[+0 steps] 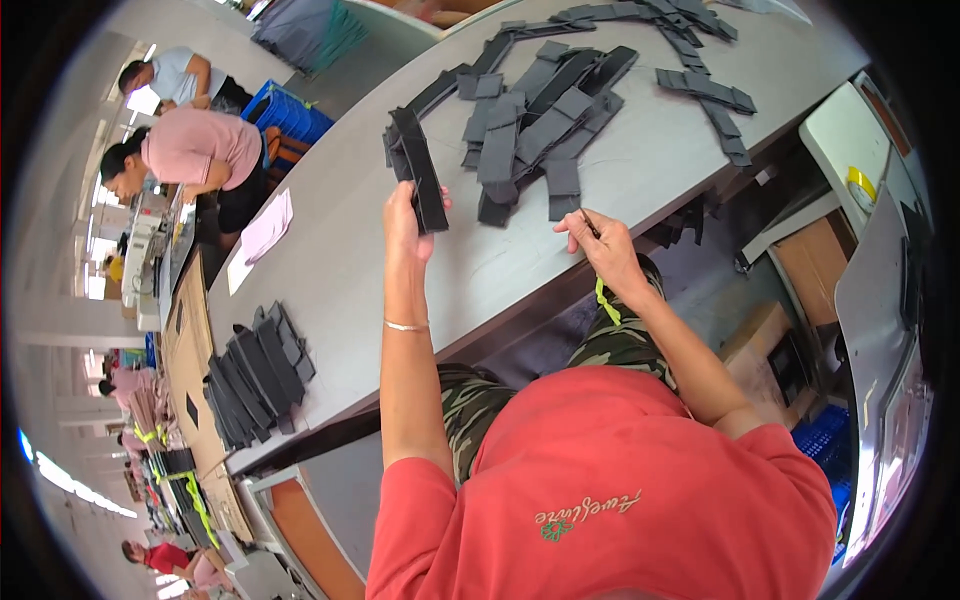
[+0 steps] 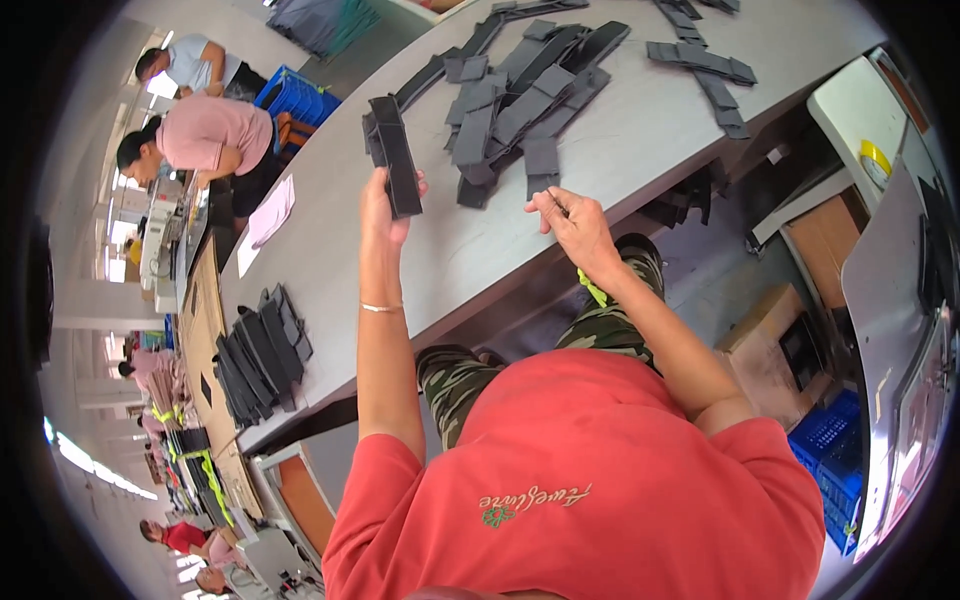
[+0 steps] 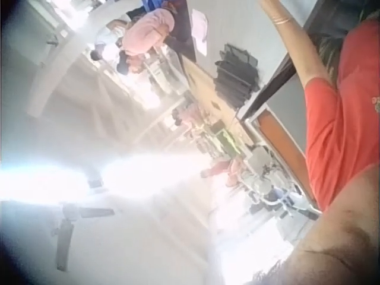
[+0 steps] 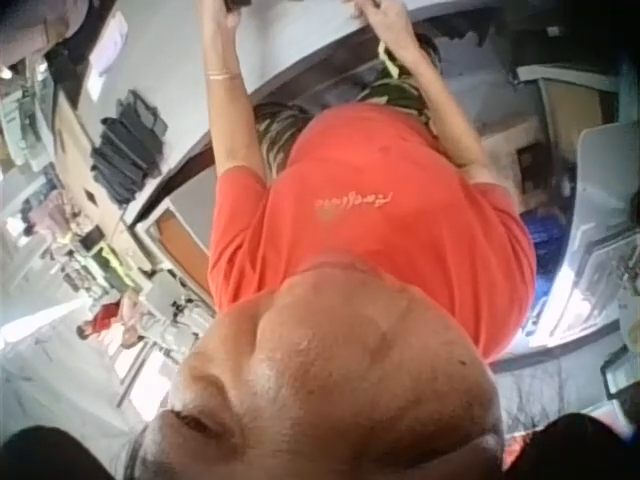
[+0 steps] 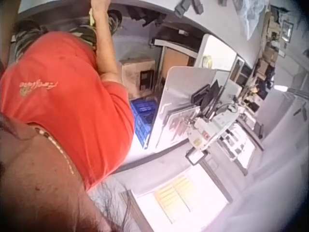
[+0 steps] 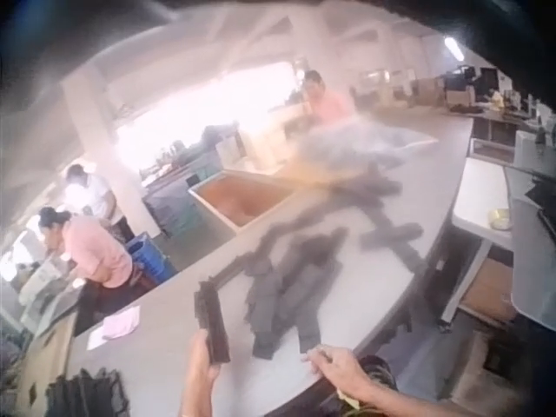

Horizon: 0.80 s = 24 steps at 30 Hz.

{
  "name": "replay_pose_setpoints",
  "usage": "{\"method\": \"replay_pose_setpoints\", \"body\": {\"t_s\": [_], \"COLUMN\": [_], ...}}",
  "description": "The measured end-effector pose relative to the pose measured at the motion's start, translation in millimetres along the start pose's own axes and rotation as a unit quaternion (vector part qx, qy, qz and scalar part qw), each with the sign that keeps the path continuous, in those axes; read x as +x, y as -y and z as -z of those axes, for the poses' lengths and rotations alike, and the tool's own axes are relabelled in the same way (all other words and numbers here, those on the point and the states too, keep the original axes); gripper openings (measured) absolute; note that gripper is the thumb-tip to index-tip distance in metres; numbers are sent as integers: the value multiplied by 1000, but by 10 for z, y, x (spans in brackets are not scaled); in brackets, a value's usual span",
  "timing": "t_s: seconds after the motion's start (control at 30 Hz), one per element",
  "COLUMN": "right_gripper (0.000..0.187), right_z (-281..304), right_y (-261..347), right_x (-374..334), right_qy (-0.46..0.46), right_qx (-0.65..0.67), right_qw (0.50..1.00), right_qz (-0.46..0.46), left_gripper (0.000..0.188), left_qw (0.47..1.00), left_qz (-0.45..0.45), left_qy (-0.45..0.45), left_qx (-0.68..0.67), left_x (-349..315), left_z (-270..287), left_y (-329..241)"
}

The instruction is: Trimming excess threads and finishing synthetic black manufacturing components using small thread snips.

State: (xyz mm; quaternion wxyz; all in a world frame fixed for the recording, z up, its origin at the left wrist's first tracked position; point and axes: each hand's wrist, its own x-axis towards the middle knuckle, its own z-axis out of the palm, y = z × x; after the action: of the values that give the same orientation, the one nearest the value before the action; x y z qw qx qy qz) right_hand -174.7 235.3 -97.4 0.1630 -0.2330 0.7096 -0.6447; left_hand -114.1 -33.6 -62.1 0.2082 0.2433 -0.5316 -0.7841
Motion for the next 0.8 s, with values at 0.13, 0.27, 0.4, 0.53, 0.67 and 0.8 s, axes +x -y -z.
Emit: {"method": "replay_pose_setpoints", "body": {"t_s": [0.13,0.27,0.4,0.53,0.67,0.8], "right_gripper": [35,28,25,29,26,23], "right_z": [-105,-292,-458,-582,-750,-962], "right_y": [69,248,406,491,553,554], "right_x": [19,25,79,282,513,657], "right_qy": [41,90,46,-21,-30,-24], "right_qx": [-64,-128,-244,-363,-389,-431], "right_qw": [997,988,950,874,854,800], "right_qz": [-10,-14,189,323,343,417], "left_gripper": [33,36,30,26,24,23], "left_qw": [998,996,993,991,989,988], "left_qz": [10,9,2,-21,-29,-35], "left_qy": [-49,-85,-106,-100,-105,-107], "left_qx": [-25,-24,-56,-87,-102,-103], "left_x": [-523,-848,-1006,-1061,-1090,-1093], "left_z": [179,279,314,299,269,272], "left_y": [182,392,500,551,580,619]}}
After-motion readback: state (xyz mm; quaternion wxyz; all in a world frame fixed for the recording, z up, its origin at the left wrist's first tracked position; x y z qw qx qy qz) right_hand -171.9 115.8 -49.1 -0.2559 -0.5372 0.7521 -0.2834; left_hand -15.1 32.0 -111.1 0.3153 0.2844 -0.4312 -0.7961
